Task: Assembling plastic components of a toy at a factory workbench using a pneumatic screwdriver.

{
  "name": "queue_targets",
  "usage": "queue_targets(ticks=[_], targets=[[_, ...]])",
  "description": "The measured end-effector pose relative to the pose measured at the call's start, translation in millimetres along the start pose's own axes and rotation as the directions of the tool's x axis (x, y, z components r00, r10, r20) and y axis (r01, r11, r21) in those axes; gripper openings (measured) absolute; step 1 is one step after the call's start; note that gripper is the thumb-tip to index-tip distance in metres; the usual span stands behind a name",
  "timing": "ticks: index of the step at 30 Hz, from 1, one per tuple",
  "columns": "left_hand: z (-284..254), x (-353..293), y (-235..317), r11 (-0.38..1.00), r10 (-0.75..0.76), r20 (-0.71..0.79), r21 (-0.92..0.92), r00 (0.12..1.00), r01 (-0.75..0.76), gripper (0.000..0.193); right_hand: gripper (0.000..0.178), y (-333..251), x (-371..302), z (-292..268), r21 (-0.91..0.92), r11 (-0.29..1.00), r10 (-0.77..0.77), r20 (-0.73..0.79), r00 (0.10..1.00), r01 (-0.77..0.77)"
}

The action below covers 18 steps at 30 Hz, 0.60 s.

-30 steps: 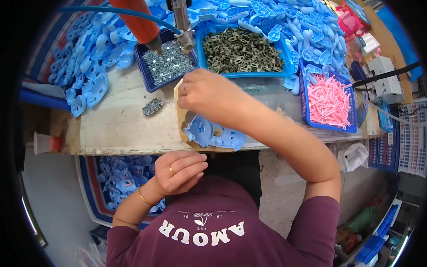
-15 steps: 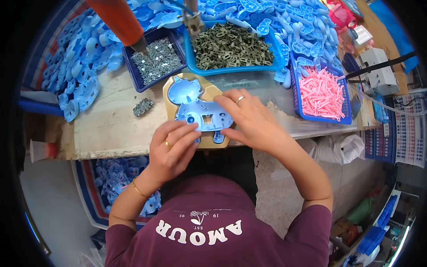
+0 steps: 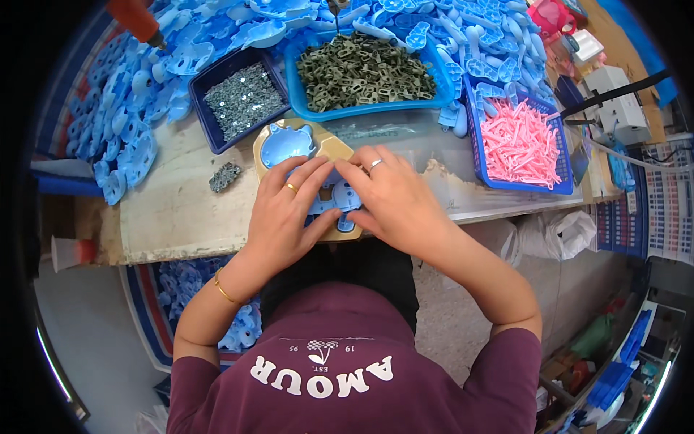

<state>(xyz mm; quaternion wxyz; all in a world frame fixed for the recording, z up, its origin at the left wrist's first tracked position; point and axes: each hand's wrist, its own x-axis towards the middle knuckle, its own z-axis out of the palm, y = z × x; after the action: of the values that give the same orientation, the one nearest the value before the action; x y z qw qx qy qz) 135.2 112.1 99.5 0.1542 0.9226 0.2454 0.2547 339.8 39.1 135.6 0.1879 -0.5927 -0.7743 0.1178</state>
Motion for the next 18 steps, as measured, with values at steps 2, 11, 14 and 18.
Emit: queue_targets(ticks=[2,11,14,18], targets=[[-0.3,-1.0,0.1,1.000,0.006,0.003,0.009,1.000,-0.006,0.059,0.064,2.6,-1.4,-0.2,0.092,0.996,-0.011,-0.047,0.999,0.015],[-2.1,3.4,-3.6,0.999,0.017,0.053,0.026,0.998,-0.019,0.062,0.048,12.8,3.8,-2.9,0.041,0.999,0.016,-0.018,1.000,-0.015],[0.2,2.0,-5.9,1.000,0.013,0.063,0.022,0.998,-0.014,0.061,0.028,50.2,25.8,-16.0,0.128,0.990,0.077,-0.113,0.991,-0.063],[0.5,1.9,-2.2,1.000,0.030,0.048,0.008,0.998,-0.030,0.062,0.020,104.3,73.0,-20.4,0.006,0.984,0.167,-0.374,0.912,-0.178]])
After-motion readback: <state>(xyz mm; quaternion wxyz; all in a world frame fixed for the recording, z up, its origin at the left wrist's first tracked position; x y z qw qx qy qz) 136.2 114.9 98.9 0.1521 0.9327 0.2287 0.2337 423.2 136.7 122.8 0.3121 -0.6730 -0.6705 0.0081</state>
